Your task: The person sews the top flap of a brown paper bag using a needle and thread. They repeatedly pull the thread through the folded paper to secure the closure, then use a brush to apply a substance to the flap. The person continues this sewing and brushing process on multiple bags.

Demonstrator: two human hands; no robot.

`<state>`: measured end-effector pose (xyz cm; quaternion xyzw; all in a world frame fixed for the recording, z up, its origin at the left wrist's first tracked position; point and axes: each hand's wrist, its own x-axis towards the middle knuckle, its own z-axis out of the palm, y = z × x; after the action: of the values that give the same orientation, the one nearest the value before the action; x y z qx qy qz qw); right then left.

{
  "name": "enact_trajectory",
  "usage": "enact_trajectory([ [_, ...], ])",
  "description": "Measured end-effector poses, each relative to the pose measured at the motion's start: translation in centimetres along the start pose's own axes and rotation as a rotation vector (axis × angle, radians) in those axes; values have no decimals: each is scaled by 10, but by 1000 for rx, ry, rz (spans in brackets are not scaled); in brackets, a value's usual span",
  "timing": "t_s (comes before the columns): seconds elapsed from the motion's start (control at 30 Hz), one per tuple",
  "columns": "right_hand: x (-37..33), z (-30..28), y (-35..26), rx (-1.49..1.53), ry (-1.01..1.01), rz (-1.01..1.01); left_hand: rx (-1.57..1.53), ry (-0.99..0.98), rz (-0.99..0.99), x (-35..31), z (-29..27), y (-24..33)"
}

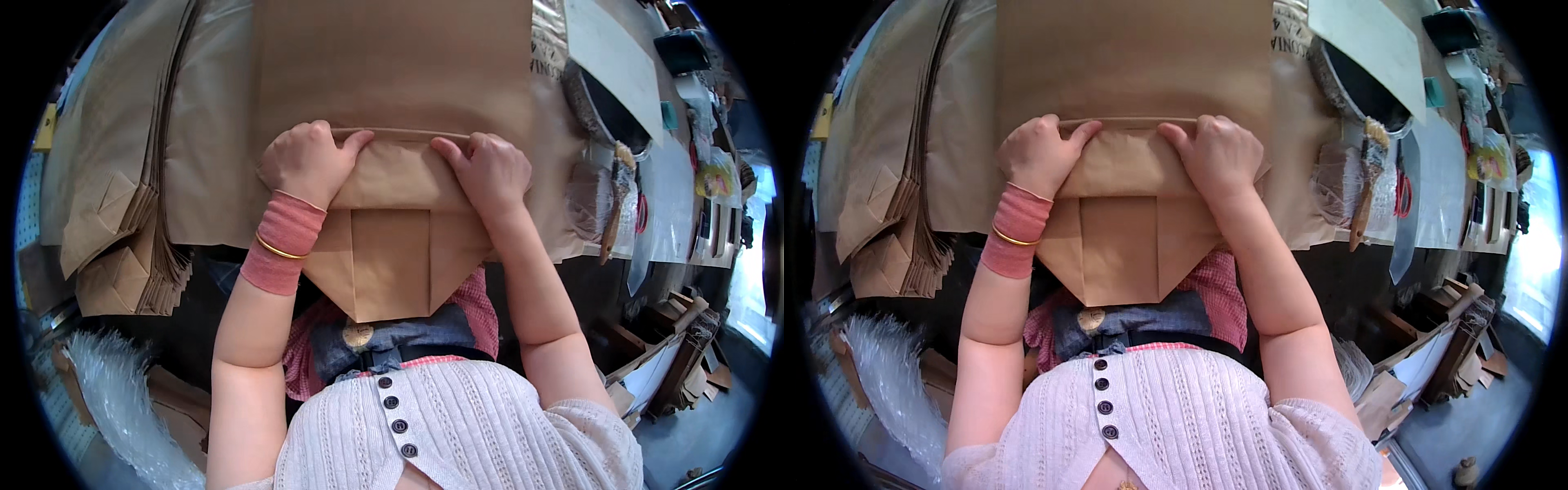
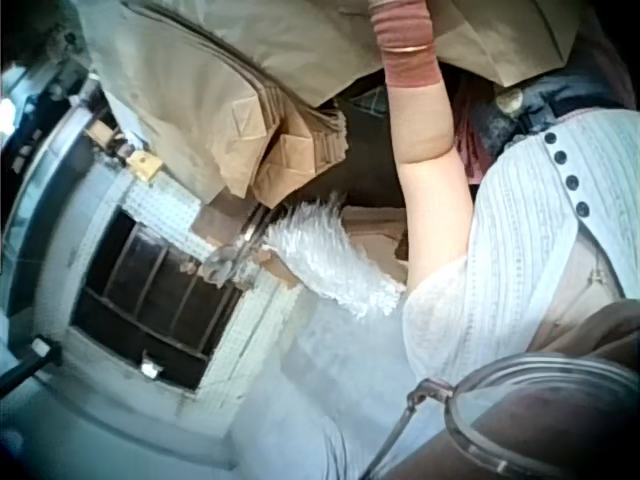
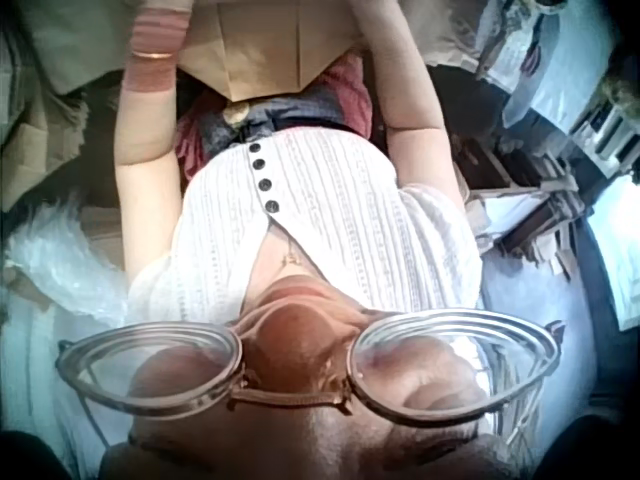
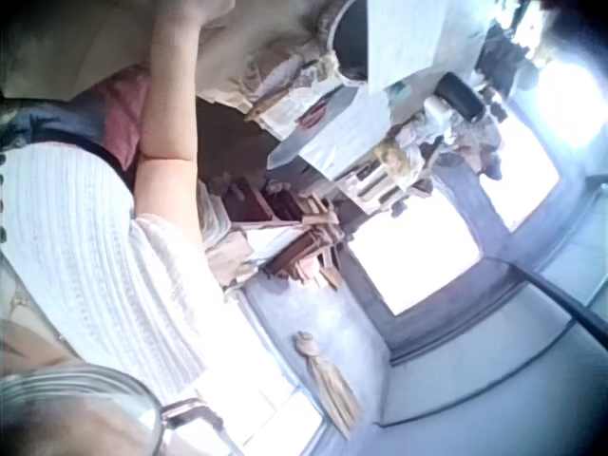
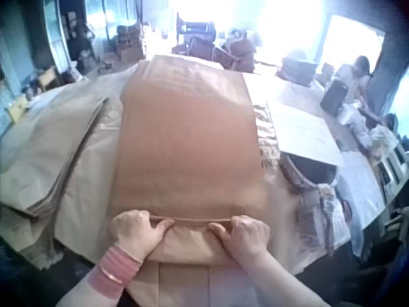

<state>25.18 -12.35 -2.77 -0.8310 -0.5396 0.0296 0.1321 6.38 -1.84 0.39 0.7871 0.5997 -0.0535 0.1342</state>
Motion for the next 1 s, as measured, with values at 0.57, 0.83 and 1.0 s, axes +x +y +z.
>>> enact_trajectory([
  [0.57,-45,-20,9,528,-120,-304,486,-71,422,-53,2,0],
  [0.83,-44,-58,25,608,125,-405,-53,-31,984,-27,43,40],
  [1.0,-23,-65,4,668,149,-354,123,-100,1036,10,47,26],
])
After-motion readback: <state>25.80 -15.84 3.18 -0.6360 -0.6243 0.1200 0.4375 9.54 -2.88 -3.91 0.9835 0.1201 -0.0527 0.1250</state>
